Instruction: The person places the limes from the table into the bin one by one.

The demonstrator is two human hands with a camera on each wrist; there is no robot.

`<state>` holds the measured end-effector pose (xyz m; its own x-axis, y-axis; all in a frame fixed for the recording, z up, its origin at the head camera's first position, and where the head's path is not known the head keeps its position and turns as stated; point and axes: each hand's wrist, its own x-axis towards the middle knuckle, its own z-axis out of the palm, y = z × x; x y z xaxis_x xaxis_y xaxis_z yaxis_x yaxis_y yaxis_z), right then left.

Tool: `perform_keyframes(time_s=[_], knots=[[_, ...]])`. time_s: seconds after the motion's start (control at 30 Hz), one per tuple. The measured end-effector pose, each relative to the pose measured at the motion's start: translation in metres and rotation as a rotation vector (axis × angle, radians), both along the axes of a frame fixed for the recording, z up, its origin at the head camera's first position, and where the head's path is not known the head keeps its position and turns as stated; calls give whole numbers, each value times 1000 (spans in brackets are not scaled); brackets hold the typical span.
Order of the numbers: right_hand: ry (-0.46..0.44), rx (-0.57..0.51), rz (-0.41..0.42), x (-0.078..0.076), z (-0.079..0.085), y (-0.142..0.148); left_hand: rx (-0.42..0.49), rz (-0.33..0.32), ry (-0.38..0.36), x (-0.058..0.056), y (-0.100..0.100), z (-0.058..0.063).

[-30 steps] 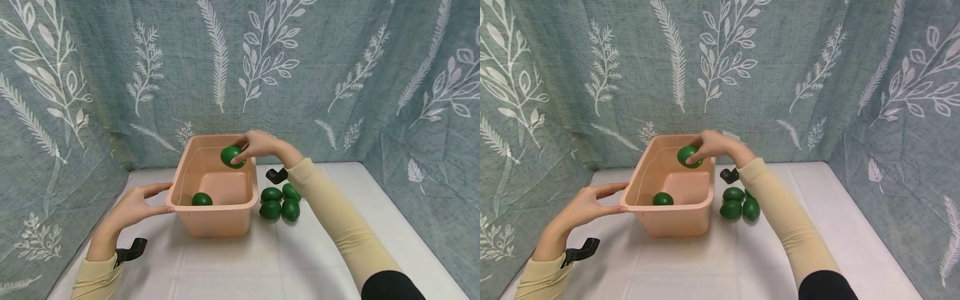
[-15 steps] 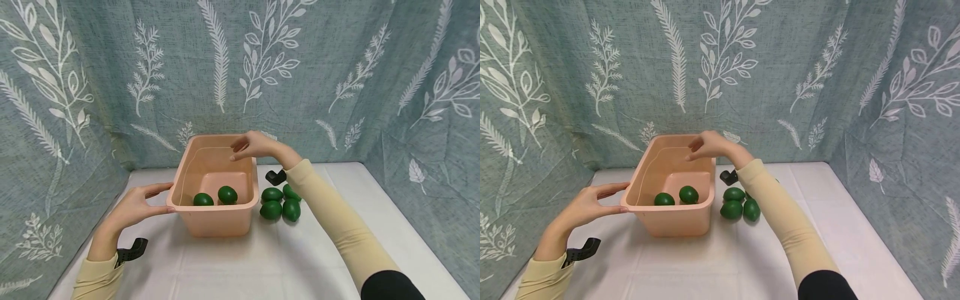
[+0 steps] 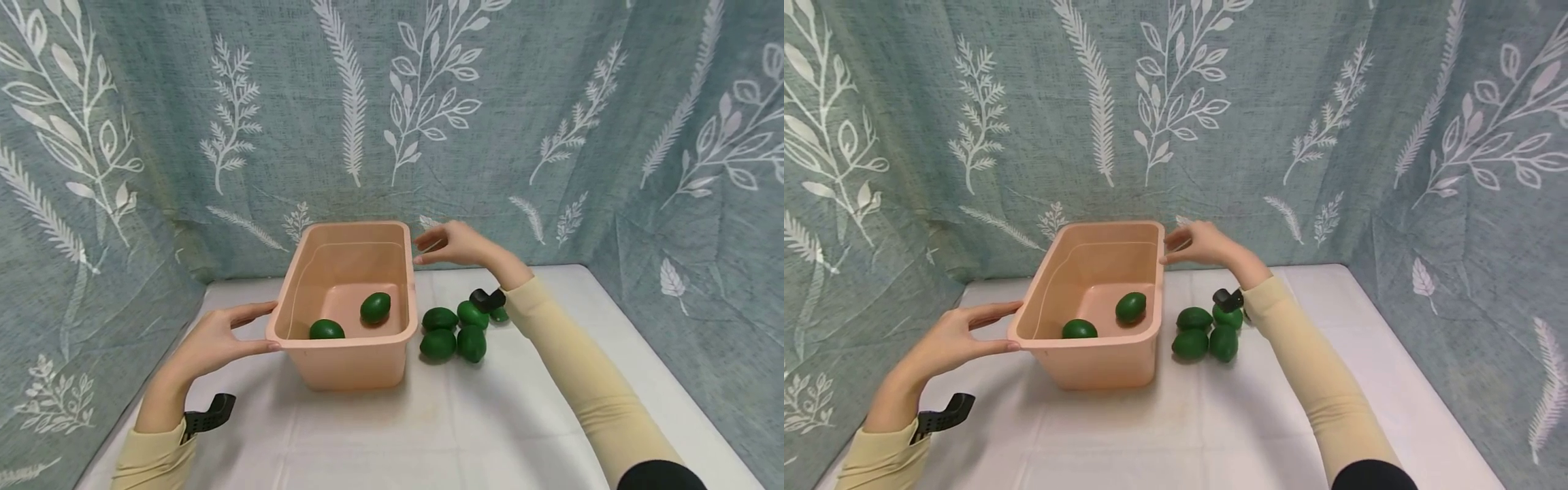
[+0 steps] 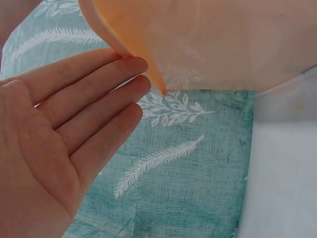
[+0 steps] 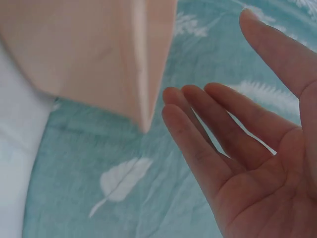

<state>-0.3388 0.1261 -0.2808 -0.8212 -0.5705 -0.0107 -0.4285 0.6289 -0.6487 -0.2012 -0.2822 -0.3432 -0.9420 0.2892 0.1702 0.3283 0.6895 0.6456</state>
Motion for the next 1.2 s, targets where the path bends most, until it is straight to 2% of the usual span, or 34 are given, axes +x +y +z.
perform_keyframes(time_s=[0.27, 0.7, 1.2], knots=[[-26, -15, -63, -1, -21, 37, -22, 2, 33, 0, 1, -2], [-47, -53, -156, -4, -57, 85, -18, -7, 28, 0, 1, 1], [-71, -11, -276, 0, -97, 126, -8, 0, 33, -3, -2, -3]])
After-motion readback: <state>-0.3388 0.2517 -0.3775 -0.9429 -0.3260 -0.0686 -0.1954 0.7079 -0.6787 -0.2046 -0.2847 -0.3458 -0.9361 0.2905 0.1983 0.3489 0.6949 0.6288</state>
